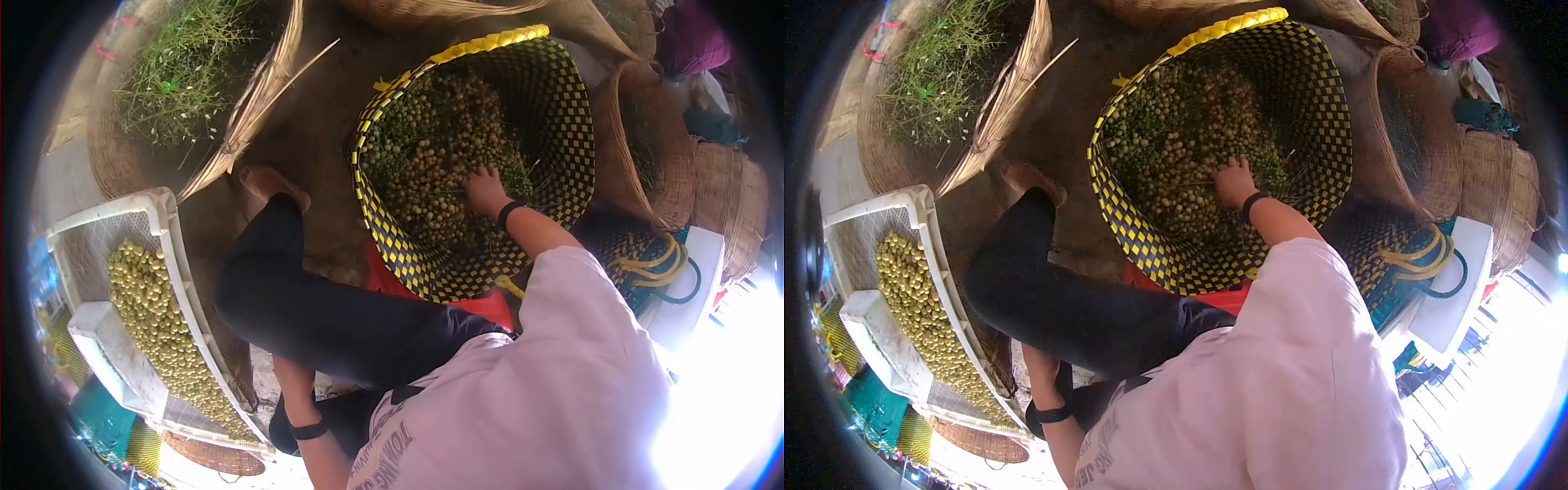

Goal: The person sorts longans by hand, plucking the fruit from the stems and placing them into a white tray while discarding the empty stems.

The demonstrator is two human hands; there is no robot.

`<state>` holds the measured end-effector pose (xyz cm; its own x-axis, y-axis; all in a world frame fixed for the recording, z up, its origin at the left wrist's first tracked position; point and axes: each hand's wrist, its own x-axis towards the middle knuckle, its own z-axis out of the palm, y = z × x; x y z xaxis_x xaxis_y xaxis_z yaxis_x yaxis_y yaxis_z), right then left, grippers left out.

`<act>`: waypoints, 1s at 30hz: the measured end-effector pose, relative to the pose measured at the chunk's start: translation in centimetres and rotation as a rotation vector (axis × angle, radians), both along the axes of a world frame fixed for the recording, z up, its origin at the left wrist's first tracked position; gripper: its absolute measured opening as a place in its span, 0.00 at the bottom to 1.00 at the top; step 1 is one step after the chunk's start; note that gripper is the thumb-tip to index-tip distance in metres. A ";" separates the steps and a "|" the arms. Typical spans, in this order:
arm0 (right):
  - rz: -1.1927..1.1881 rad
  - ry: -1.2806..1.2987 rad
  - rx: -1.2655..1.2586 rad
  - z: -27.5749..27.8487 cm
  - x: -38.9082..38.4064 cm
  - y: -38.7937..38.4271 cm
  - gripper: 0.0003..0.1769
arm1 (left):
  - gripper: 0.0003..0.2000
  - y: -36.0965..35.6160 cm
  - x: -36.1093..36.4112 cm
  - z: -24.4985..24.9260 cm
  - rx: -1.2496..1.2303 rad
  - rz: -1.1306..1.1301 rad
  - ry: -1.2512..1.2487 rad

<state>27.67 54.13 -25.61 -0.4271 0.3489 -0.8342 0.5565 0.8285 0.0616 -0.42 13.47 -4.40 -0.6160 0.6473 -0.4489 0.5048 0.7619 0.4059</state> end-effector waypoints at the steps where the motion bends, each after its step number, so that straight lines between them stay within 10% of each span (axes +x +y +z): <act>1: -0.009 0.016 -0.007 0.2 0.4 0.0 0.37 | 0.18 0.2 0.1 -0.1 -0.004 0.030 0.002; 20: -0.034 0.078 -0.179 12.8 6.7 -5.8 0.17 | 0.18 -0.4 -0.1 -0.7 -0.006 0.009 -0.065; 30: -0.355 -0.065 -0.483 24.1 0.8 -0.8 0.48 | 0.21 -1.3 -1.2 -1.0 0.133 -0.013 -0.039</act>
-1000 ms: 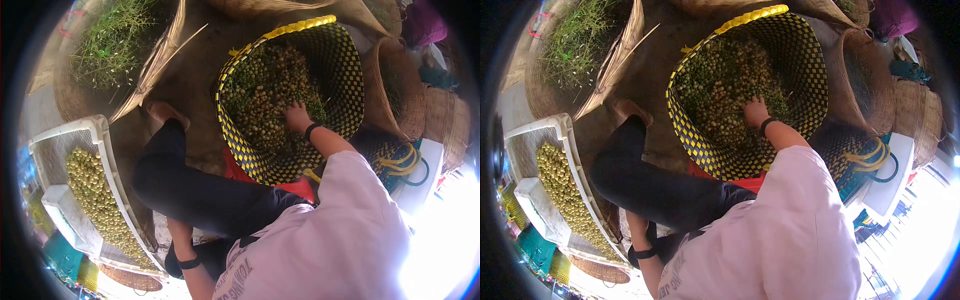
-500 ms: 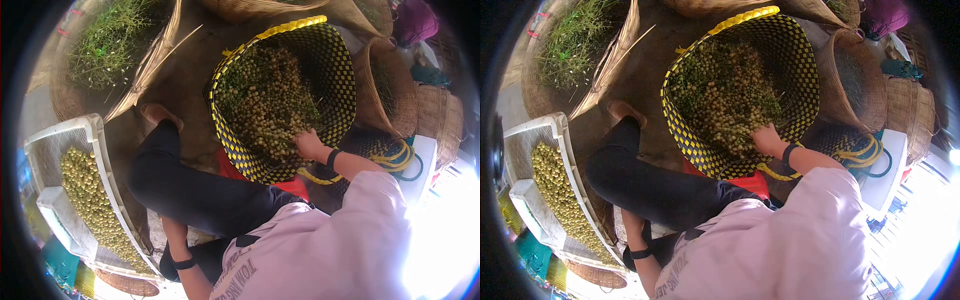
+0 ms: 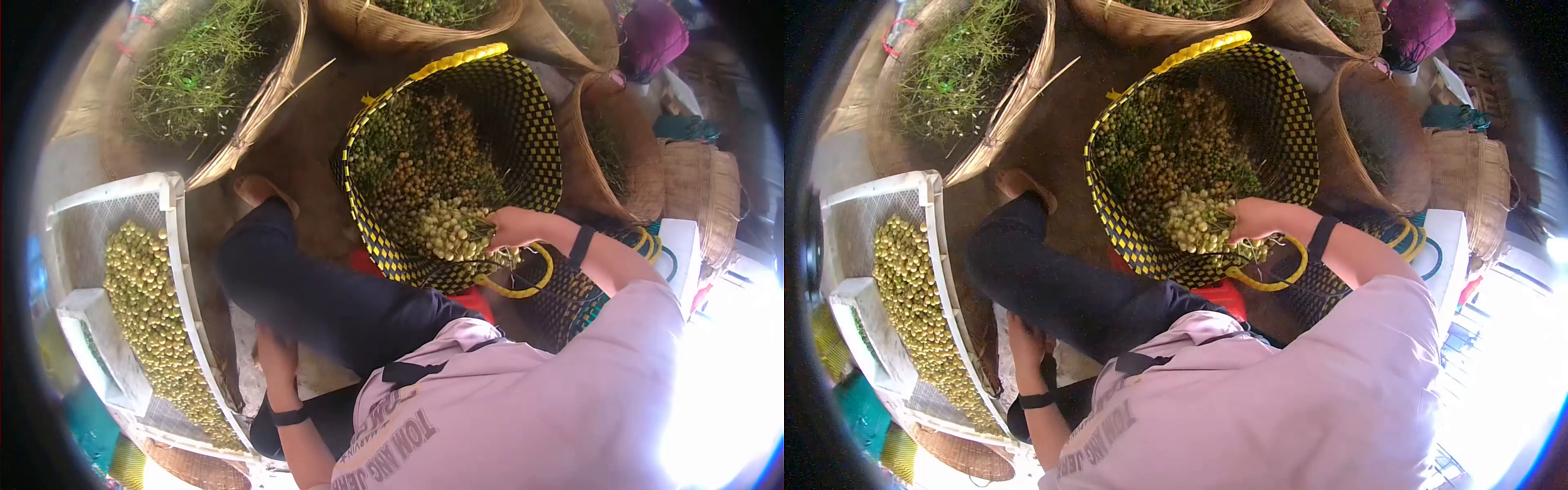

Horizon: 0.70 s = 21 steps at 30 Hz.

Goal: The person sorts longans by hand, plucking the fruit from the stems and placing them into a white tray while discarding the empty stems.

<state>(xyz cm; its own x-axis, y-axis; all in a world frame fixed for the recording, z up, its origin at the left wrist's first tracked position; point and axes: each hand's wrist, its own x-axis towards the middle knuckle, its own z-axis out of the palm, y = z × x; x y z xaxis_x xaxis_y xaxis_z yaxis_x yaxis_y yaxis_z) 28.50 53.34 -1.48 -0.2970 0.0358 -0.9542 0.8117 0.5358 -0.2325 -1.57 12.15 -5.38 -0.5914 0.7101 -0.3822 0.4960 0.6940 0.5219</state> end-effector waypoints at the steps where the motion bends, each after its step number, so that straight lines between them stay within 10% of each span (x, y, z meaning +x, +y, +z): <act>1: -0.053 0.050 0.059 1.7 -0.4 0.2 0.40 | 0.21 0.1 -0.1 0.4 -0.013 0.000 -0.013; 4: -0.080 0.175 0.183 4.7 -1.2 0.6 0.30 | 0.19 -1.1 -0.1 0.0 -0.010 0.059 0.082; 8: -0.275 0.200 0.156 8.5 -2.4 1.2 0.45 | 0.18 -0.9 0.2 2.7 0.018 0.157 0.025; 14: -0.617 0.457 0.126 14.7 -4.9 1.2 0.22 | 0.16 -3.0 0.1 5.4 0.073 0.150 0.103; 21: -0.404 0.562 0.235 22.0 -7.2 3.1 0.19 | 0.15 -6.9 -0.5 7.6 0.179 0.263 0.123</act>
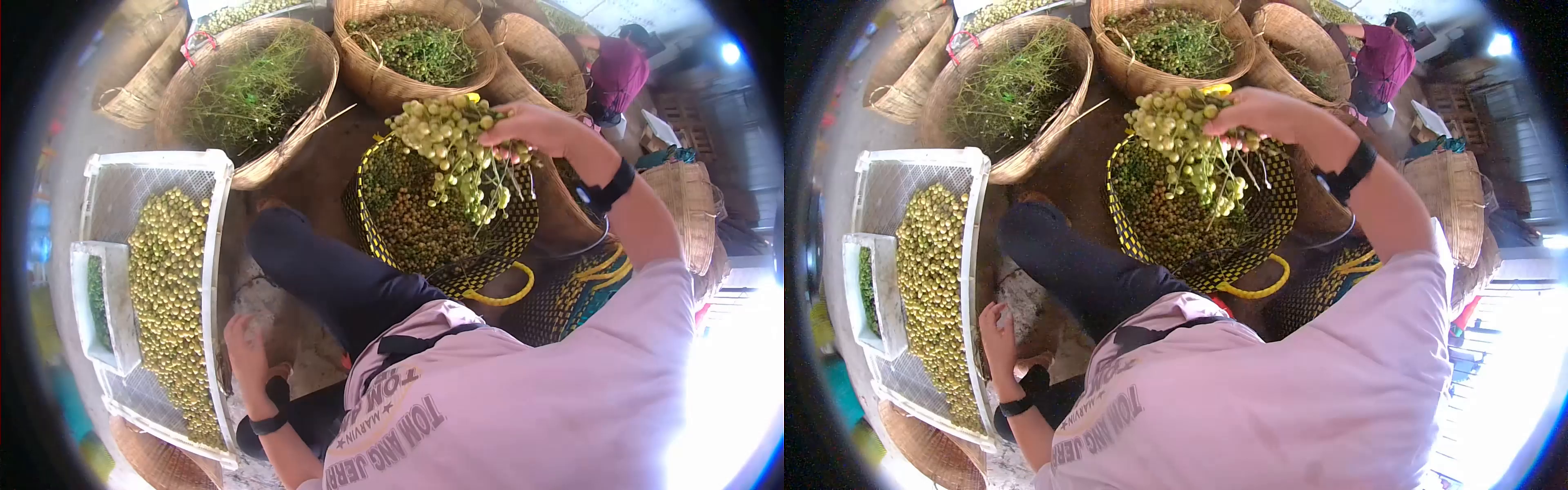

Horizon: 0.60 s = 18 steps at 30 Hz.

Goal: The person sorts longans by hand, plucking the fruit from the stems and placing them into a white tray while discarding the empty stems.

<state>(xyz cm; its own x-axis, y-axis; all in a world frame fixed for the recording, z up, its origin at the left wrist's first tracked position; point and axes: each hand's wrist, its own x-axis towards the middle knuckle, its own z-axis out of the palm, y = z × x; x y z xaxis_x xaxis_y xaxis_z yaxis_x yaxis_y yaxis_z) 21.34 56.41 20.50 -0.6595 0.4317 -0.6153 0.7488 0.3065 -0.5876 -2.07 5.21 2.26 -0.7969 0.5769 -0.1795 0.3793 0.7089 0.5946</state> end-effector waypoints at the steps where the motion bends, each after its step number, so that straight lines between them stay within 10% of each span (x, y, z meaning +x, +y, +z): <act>1: 0.012 0.000 0.038 1.3 -0.3 -0.1 0.19 | 0.15 -0.7 0.0 0.3 0.029 -0.010 0.021; 18: 0.210 0.289 -0.227 19.8 -17.5 -19.8 0.11 | 0.13 -4.9 2.4 5.5 0.234 0.210 0.041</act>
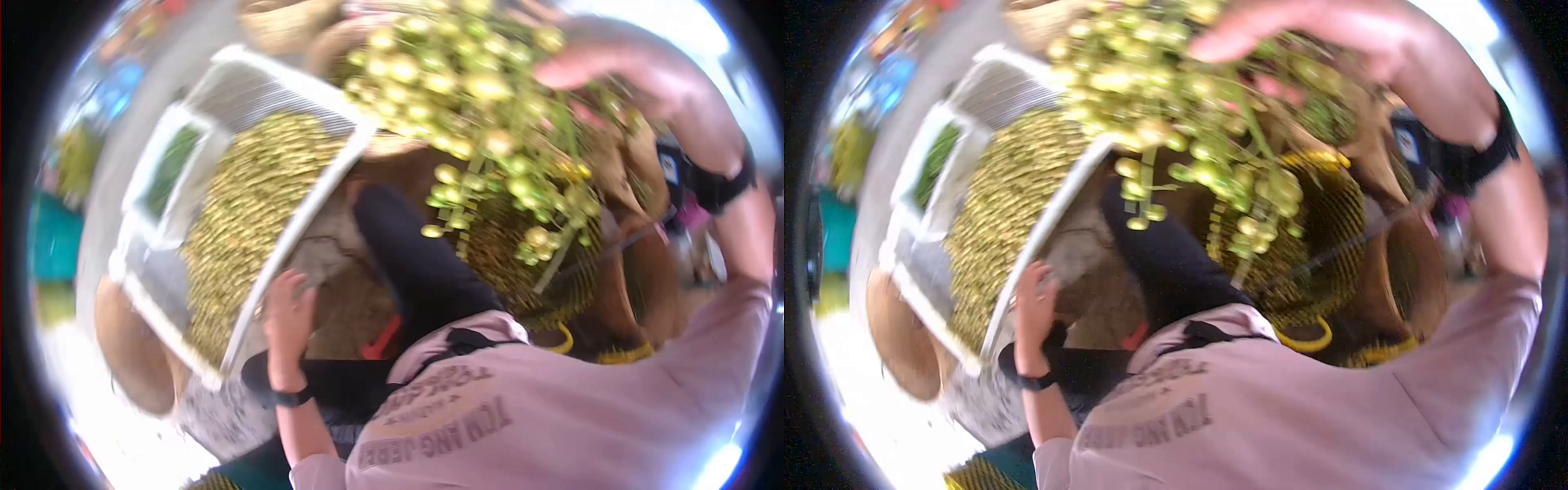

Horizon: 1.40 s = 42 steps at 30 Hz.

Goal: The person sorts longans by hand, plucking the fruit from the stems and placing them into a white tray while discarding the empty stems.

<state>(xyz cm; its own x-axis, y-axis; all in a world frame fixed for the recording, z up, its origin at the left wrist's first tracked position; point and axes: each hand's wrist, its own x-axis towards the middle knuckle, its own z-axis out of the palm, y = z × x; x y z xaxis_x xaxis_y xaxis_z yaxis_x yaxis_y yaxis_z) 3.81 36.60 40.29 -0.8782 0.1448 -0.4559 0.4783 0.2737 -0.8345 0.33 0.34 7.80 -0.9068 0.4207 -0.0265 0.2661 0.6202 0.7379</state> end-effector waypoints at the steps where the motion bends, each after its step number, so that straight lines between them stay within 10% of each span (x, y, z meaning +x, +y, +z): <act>1: 0.054 0.037 -0.047 -0.3 -1.1 -1.7 0.12 | 0.13 -1.1 0.0 -0.2 0.030 0.016 -0.007; 8: 0.541 0.011 0.040 -2.7 -10.8 -12.6 0.28 | 0.12 -8.9 2.0 0.7 0.242 0.245 -0.048; 13: 0.874 -0.074 -0.020 -8.8 -18.5 -23.0 0.13 | 0.14 -14.8 1.6 2.5 0.452 0.525 0.146; 22: 1.315 0.386 0.355 -20.5 -26.7 -40.8 0.18 | 0.32 -22.1 -3.1 1.3 0.353 0.817 0.366; 31: 1.447 0.499 0.436 -33.4 -34.2 -52.4 0.22 | 0.35 -26.3 -8.1 -3.4 0.166 1.009 0.461; 42: 1.154 0.729 0.903 -34.4 -32.3 -51.6 0.39 | 0.25 -25.4 -11.1 -6.8 -0.060 1.005 0.552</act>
<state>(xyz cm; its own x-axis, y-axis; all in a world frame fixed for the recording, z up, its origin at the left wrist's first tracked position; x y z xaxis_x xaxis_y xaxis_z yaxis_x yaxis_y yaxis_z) -28.47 -14.98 5.92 -0.6825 -0.7287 -0.0571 -0.7144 0.6815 -0.1587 -10.81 -25.02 1.03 -0.7262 -0.4885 0.4838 -0.0907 0.7656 0.6369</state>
